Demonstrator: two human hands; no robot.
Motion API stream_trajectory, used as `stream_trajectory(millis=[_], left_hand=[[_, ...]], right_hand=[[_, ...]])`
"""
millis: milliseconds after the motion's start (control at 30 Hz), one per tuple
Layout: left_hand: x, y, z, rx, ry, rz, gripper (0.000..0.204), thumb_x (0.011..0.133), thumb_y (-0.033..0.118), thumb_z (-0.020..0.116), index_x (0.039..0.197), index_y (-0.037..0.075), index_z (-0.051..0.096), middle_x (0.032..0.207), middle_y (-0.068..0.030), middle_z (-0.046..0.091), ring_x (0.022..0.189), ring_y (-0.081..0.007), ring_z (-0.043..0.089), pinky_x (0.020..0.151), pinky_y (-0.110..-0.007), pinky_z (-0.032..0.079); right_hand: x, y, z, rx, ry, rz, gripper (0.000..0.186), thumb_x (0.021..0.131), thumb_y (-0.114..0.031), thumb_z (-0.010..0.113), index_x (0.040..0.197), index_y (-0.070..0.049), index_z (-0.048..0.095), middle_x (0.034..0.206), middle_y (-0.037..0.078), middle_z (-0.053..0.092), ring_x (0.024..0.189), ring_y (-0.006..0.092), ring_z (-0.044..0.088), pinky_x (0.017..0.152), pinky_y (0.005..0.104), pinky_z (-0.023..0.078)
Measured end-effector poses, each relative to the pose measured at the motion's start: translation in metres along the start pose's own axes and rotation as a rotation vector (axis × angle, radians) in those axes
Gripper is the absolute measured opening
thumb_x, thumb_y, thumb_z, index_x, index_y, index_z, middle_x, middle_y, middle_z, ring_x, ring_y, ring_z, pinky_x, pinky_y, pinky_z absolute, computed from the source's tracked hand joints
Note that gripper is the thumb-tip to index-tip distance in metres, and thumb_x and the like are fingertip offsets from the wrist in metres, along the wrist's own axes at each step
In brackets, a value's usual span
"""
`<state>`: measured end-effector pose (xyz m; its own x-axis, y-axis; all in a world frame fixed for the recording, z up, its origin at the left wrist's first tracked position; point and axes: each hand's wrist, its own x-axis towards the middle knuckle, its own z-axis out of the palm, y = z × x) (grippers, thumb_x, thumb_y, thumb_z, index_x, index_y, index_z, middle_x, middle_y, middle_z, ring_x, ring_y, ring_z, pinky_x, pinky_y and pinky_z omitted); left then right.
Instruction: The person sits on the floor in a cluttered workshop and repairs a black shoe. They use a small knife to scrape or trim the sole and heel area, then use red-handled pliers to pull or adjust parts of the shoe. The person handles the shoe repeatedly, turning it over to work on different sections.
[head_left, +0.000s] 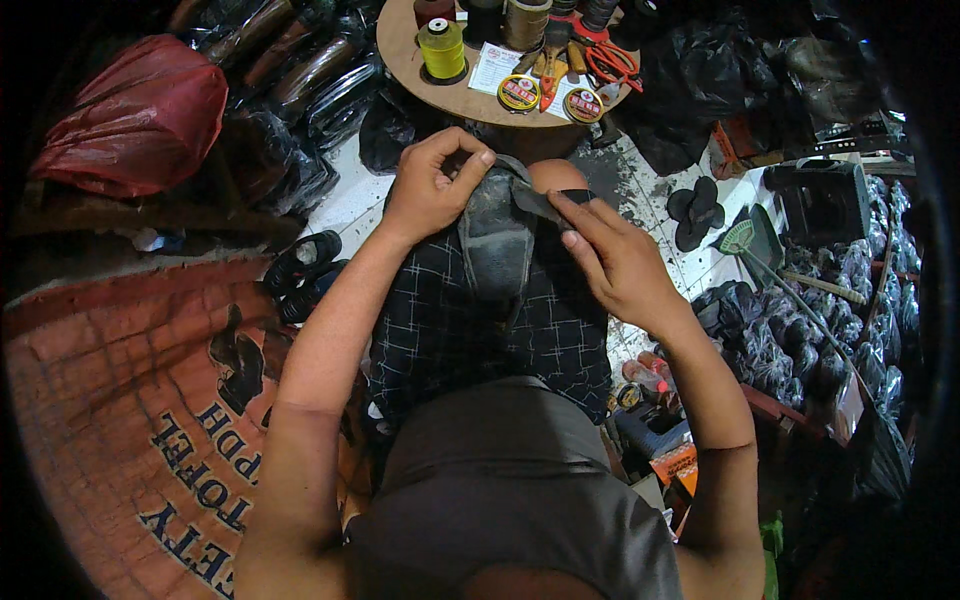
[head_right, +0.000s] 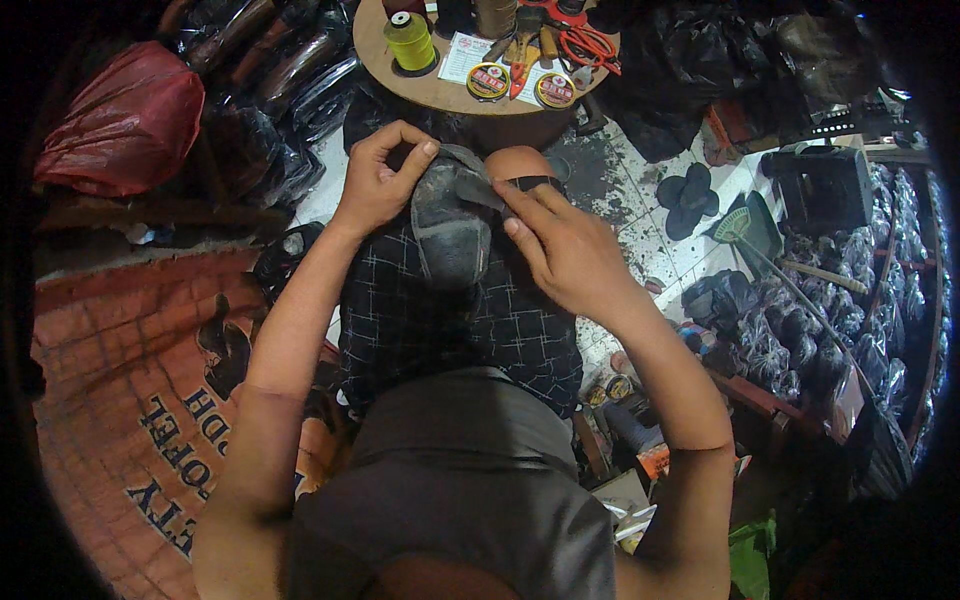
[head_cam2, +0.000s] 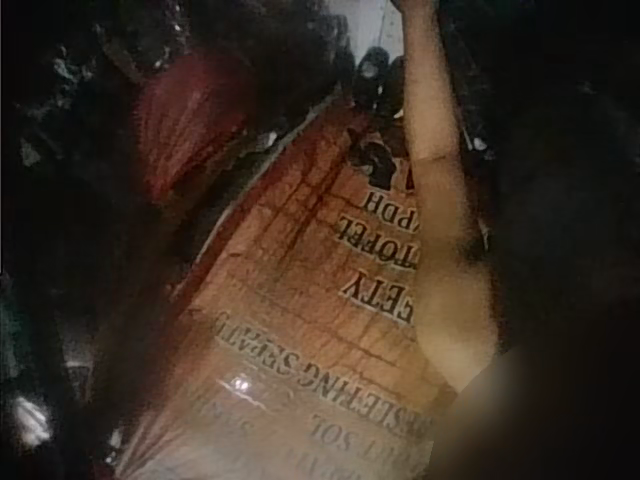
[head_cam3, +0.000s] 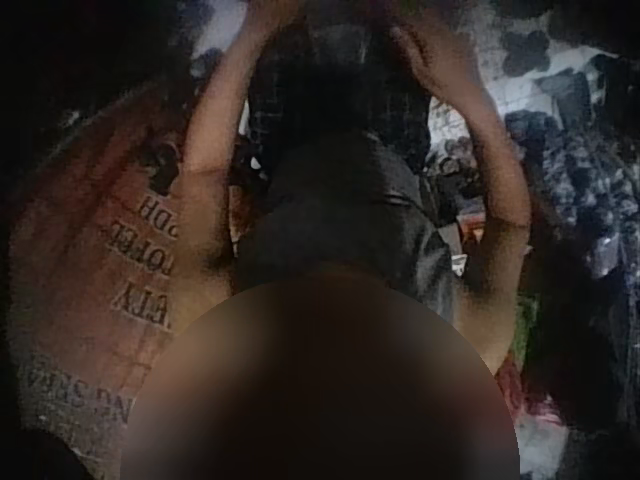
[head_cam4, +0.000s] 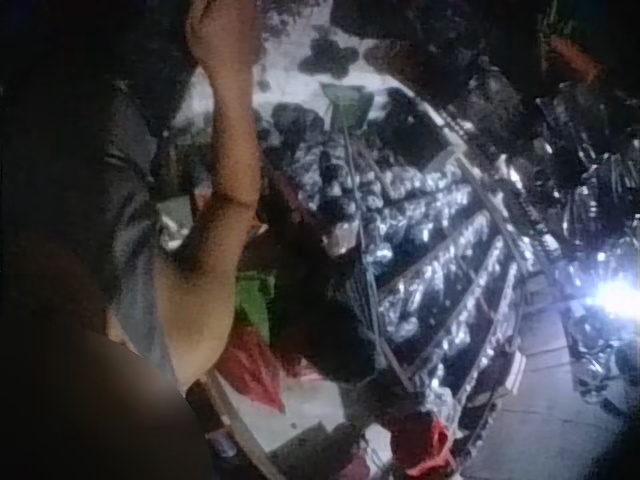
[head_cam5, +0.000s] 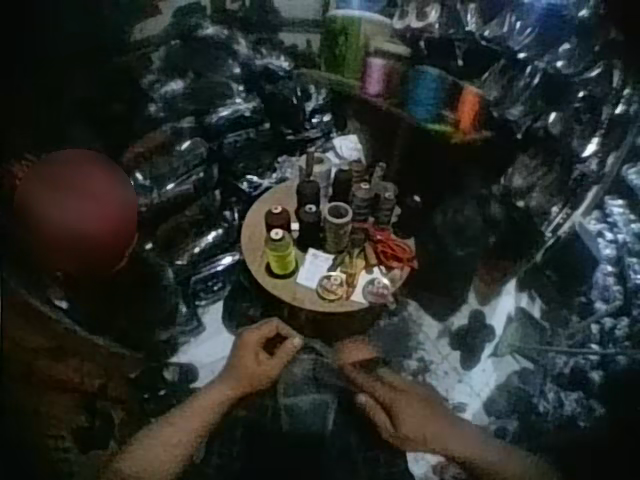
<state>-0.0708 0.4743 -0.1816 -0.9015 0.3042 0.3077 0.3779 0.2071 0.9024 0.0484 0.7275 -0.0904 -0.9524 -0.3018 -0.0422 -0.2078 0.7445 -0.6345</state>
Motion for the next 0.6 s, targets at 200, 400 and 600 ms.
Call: stream_trajectory(millis=[200, 400, 600], left_hand=[[-0.011, 0.009, -0.002, -0.008, -0.017, -0.056, 0.025, 0.097, 0.020, 0.080, 0.117, 0.005, 0.076, 0.101, -0.0108, 0.078, 0.088, -0.0167, 0.072, 0.076, -0.032, 0.054], [-0.032, 0.034, 0.005, 0.131, -0.155, -0.223, 0.089, 0.067, 0.034, 0.101, 0.141, 0.007, 0.059, 0.121, -0.0194, 0.076, 0.115, -0.0366, 0.073, 0.101, -0.047, 0.056], [-0.029, 0.028, 0.015, 0.092, -0.079, -0.213, 0.078, 0.063, 0.030, 0.101, 0.124, 0.005, 0.059, 0.114, -0.0185, 0.076, 0.111, -0.0395, 0.074, 0.096, -0.048, 0.057]], right_hand=[[0.010, 0.002, -0.001, -0.089, 0.032, -0.013, 0.041, 0.108, -0.019, 0.062, 0.149, -0.013, 0.063, 0.122, 0.017, 0.072, 0.105, 0.0411, 0.073, 0.087, 0.0454, 0.059], [0.007, 0.000, 0.002, -0.166, 0.075, -0.099, 0.043, 0.103, -0.016, 0.070, 0.145, -0.016, 0.067, 0.116, 0.016, 0.074, 0.090, 0.0392, 0.075, 0.076, 0.0458, 0.061], [0.025, -0.001, 0.005, -0.072, 0.079, -0.093, 0.035, 0.101, -0.012, 0.071, 0.136, -0.012, 0.074, 0.112, 0.019, 0.076, 0.089, 0.0398, 0.076, 0.078, 0.0439, 0.062]])
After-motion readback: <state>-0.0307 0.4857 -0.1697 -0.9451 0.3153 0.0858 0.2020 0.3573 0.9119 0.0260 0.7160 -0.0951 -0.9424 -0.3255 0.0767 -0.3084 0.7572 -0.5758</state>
